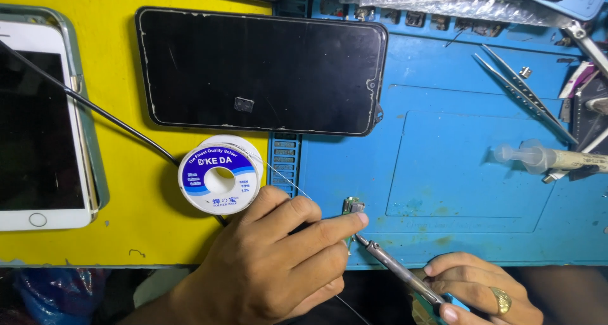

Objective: The person is soldering a small green circuit board on a blue work mat. They use a soldering iron in their right hand and a spool of solder wire in their left hand to apply solder to the board's components. The person also uses a red-handled tool to assist with the soldering process and cleans the soldering iron tip with a cotton swab.

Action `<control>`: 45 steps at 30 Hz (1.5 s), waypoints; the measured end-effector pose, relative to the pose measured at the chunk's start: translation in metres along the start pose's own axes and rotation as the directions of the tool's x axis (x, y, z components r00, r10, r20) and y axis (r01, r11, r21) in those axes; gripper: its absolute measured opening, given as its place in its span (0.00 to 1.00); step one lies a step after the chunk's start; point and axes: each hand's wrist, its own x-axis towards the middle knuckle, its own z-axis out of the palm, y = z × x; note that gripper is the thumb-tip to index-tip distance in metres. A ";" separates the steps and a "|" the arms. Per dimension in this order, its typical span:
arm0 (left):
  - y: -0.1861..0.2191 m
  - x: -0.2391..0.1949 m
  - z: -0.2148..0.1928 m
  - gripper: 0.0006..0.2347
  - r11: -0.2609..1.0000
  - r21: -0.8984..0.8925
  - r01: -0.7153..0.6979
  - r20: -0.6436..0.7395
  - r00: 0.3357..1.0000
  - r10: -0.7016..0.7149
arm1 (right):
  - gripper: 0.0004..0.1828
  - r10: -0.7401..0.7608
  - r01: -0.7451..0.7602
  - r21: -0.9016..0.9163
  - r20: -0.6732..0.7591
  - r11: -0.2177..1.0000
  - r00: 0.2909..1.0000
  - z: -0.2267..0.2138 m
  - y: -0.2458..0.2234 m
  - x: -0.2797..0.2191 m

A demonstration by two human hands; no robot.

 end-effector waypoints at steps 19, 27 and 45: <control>0.034 0.098 -0.030 0.13 0.833 0.494 -0.249 0.313 0.945 0.097 | 0.15 -0.489 0.469 -0.137 -0.222 0.872 0.844 -0.017 -0.005 0.002; 0.018 0.209 0.037 0.05 0.797 0.462 -0.390 0.304 0.914 0.271 | 0.10 -0.412 0.349 -0.220 -0.531 0.911 0.741 -0.024 -0.013 -0.014; 0.086 0.298 0.255 0.11 0.715 0.217 -0.665 0.478 0.711 0.516 | 0.11 -0.477 0.443 -0.193 -0.496 0.875 0.725 -0.042 -0.001 -0.029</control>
